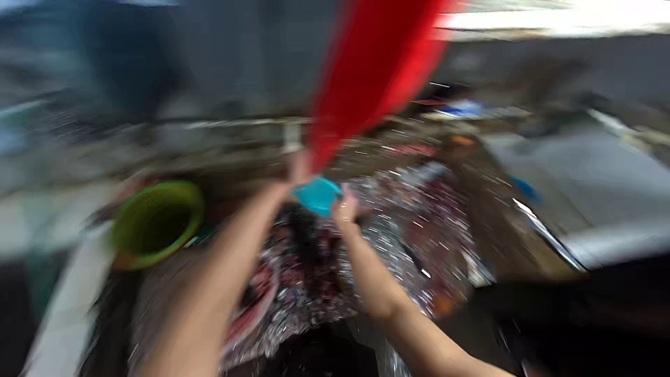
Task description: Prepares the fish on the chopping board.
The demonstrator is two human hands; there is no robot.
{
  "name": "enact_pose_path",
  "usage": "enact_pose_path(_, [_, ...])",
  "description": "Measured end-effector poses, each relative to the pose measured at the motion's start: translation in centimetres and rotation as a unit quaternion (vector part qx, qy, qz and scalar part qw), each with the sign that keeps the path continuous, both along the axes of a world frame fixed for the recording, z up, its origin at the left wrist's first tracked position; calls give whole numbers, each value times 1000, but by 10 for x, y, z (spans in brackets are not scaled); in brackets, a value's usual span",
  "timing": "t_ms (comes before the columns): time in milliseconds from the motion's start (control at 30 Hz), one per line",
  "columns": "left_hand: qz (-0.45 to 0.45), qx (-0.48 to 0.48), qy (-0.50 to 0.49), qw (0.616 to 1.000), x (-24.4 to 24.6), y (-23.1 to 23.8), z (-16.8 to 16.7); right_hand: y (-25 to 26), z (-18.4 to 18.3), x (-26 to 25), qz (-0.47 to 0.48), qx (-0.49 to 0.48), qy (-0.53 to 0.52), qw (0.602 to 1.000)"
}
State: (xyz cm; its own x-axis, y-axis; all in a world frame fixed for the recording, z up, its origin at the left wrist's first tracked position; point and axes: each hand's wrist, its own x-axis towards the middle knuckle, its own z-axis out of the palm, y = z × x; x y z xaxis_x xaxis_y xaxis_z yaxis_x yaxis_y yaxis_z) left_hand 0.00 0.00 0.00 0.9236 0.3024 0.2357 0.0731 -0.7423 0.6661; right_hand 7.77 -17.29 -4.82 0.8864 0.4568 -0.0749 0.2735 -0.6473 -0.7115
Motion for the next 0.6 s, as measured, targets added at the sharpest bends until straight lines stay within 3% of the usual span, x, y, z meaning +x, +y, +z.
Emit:
enact_pose_path(33, [-90, 137, -108, 981, 15, 37, -44, -25, -24, 28, -110, 61, 21, 992])
enact_pose_path(67, [-134, 241, -227, 934, 32, 67, -74, -58, -47, 52, -209, 118, 47, 970])
enact_pose_path(100, [-118, 229, -64, 964, 12, 57, -39, -95, -65, 68, -299, 175, 70, 935])
enact_pose_path(167, [-67, 238, 42, 968, -23, 36, -1, -164, -75, 84, -439, 280, 78, 850])
enact_pose_path(267, [-32, 185, -27, 982, -61, 9, -13, -245, -46, 122, -558, 391, 21, 731])
enact_pose_path(333, [-40, 169, -42, 984, -72, -6, -26, -290, -20, 173, -544, 474, -13, 693])
enact_pose_path(400, [-41, 159, -38, 986, -78, -18, -34, -315, 13, 221, -457, 544, 27, 704])
enact_pose_path(467, [-34, 158, -34, 986, -87, -26, -44, -316, 33, 236, -367, 520, 110, 763])
enact_pose_path(533, [-18, 154, -36, 987, -100, -34, -52, -298, 30, 215, -252, 448, 108, 851])
enact_pose_path(600, [8, 143, -40, 989, -118, -41, -61, -266, 1, 166, -122, 392, 110, 905])
